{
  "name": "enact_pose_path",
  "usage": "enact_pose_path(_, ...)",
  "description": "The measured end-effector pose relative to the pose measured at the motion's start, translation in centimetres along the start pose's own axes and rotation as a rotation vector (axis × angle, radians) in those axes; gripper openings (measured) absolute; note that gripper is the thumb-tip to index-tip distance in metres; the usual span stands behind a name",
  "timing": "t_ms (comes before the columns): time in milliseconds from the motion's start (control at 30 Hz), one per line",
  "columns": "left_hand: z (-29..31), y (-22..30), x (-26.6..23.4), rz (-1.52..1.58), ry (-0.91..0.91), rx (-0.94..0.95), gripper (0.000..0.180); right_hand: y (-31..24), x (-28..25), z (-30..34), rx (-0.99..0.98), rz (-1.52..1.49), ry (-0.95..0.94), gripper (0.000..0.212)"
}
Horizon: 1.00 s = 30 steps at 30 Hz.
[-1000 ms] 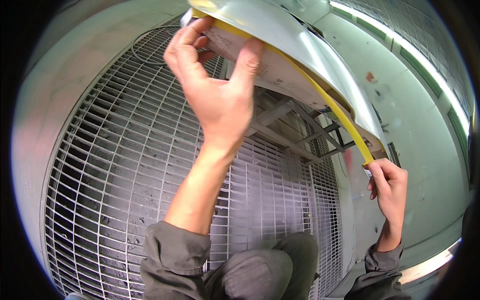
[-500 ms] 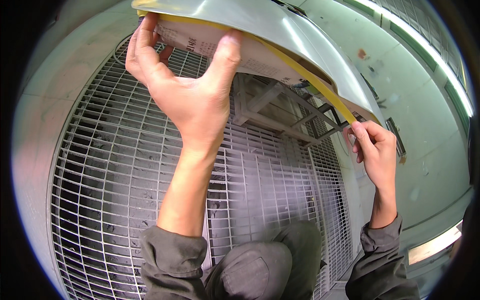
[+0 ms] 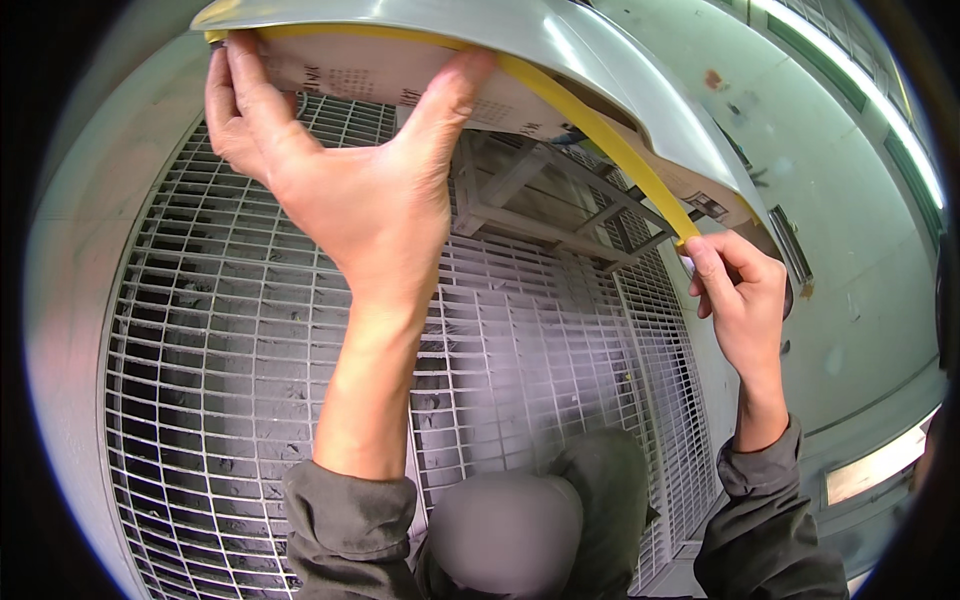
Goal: The person places newspaper sheets onto a car hood and secures them with yellow masking tape. They smooth the paper and apply tape along the edges to hold the newspaper in place.
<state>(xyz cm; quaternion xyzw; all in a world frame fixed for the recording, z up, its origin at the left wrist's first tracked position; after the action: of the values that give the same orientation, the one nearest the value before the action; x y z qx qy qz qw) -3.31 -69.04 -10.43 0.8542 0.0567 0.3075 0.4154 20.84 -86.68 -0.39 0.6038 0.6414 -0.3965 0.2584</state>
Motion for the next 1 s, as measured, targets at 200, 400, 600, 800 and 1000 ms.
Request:
enact_pose_path(200, 0.8, 0.9, 0.9, -0.049, -0.029, 0.095, 0.119, 0.5, 0.0, -0.9, -0.031, -0.002, 0.081, 0.018)
enact_pose_path(400, 1.5, 2.1, 1.5, -0.218, -0.022, 0.159, 0.124, 0.8, 0.2, -1.4, -0.012, -0.033, 0.109, 0.021)
enact_pose_path(600, 2.0, 2.7, 1.9, -0.264, -0.023, 0.196, 0.129, 0.5, -0.2, -1.7, -0.052, -0.086, 0.210, 0.026)
enact_pose_path(800, 3.5, 2.9, 2.6, -0.211, 0.044, 0.189, 0.128, 0.5, -0.3, -1.6, -0.031, -0.167, 0.321, 0.023)
enact_pose_path(1000, 2.9, 7.4, 1.6, -0.263, 0.123, 0.814, 0.091, 0.5, -0.6, -1.4, -0.033, -0.210, 0.388, 0.023)
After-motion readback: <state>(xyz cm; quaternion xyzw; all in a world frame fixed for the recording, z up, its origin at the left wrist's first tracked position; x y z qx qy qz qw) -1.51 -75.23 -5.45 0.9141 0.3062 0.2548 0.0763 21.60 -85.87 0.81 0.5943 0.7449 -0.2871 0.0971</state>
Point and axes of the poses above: each hand's wrist, its own z-axis away from the middle knuckle, its own x-axis out of the palm, y = z × x, the point moved 8 cm from there along -z, towards the middle knuckle, and after that the axes turned 11 degrees about -x, right-handed, at the moved point
